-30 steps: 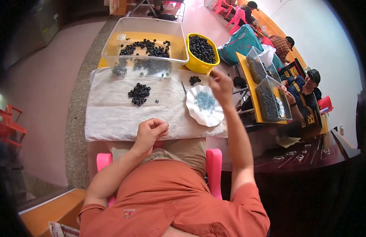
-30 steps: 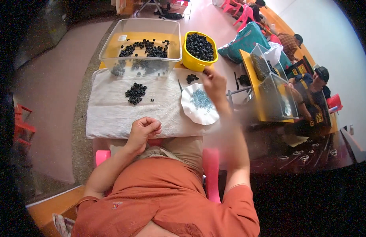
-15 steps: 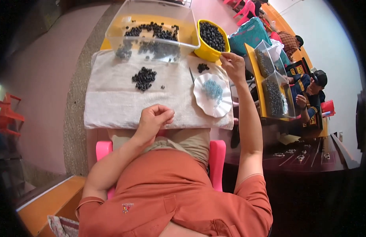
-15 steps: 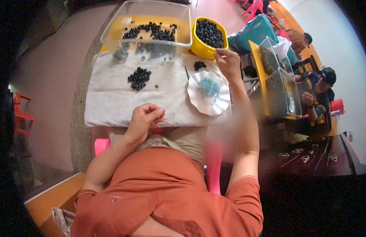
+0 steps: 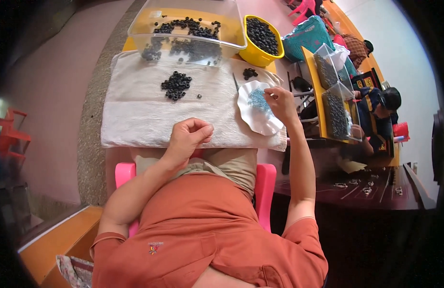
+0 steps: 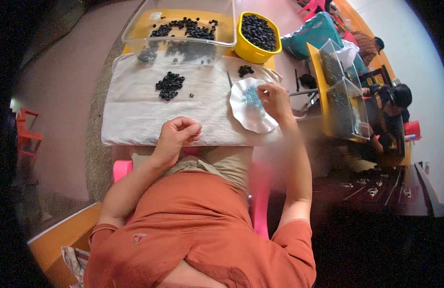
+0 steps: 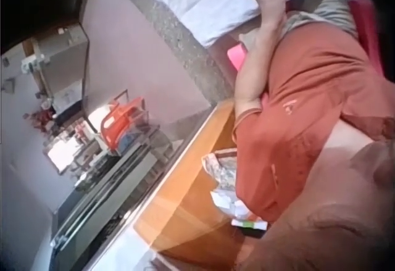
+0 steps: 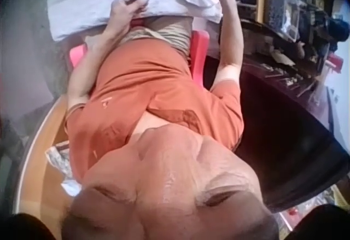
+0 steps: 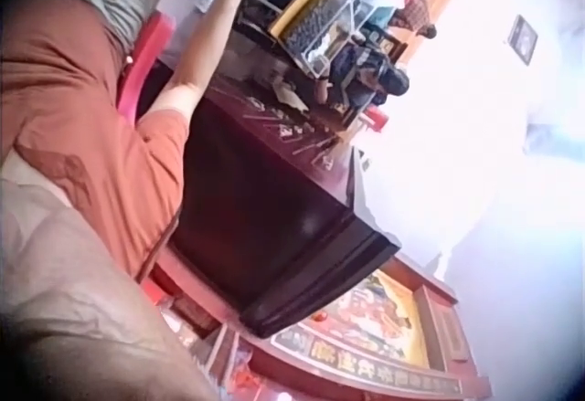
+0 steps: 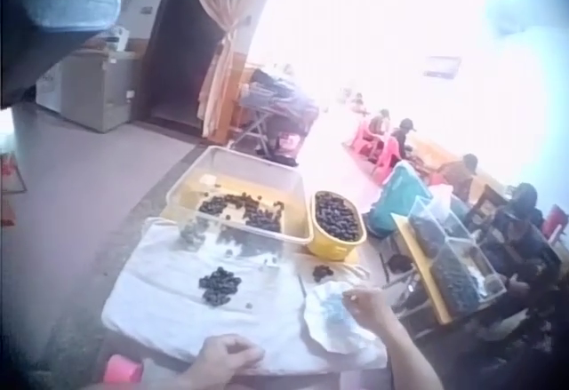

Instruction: Sorting small black and blue parts from a central area into specific containers.

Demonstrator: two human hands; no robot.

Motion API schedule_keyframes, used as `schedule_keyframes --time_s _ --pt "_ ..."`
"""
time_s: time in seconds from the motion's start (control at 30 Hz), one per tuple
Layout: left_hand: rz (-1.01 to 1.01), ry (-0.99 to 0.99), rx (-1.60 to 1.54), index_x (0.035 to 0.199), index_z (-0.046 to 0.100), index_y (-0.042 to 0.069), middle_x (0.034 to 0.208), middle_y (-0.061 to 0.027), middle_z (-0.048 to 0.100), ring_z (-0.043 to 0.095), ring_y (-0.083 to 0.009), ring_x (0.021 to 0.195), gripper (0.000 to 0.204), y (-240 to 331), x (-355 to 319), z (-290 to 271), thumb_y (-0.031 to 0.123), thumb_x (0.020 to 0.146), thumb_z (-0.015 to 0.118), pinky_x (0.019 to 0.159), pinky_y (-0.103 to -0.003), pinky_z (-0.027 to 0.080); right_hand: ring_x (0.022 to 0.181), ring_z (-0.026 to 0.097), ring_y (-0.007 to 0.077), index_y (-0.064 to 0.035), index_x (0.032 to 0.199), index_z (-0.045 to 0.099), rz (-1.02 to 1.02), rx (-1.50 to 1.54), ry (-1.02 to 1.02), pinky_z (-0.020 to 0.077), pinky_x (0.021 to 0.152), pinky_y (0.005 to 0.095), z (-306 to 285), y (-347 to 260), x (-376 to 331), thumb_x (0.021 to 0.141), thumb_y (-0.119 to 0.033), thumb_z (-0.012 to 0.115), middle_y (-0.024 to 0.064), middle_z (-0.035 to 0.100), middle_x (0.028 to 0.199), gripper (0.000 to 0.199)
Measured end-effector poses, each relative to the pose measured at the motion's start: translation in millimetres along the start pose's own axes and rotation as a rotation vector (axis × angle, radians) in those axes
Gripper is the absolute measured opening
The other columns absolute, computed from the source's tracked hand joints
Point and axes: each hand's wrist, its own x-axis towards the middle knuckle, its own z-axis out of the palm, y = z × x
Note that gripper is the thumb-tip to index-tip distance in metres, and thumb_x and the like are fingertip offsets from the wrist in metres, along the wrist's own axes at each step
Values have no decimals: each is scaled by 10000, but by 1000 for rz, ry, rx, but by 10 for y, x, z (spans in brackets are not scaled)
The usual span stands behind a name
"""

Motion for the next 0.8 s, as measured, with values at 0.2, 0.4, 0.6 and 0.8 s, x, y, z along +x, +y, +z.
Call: schedule_keyframes --time_s 0.2,0.4,0.6,0.8 --pt "128 -74 116 924 659 20 810 -12 653 574 -52 708 89 -77 10 -22 92 889 697 644 -204 481 749 673 189 18 934 705 -95 292 -73 523 669 292 438 -746 46 828 -34 695 113 698 869 119" --pt "170 -45 177 909 663 17 782 -7 648 567 -48 697 90 -52 12 -16 100 892 695 640 -204 472 866 654 353 -58 931 729 -183 207 -172 515 776 424 922 -1158 263 834 -174 661 138 682 952 165" --pt "175 -25 151 911 664 19 782 -6 645 566 -54 689 93 -22 31 -42 103 890 700 644 -208 472 868 645 371 -85 957 724 -180 17 -212 506 784 452 1067 -1240 342 844 -193 632 140 664 967 182" --pt "138 -23 84 923 661 13 801 -15 652 585 -62 702 98 -48 54 -66 97 888 698 659 -214 495 848 655 363 -67 952 713 -152 68 -130 515 762 437 1096 -1119 272 826 -156 654 151 676 947 165"
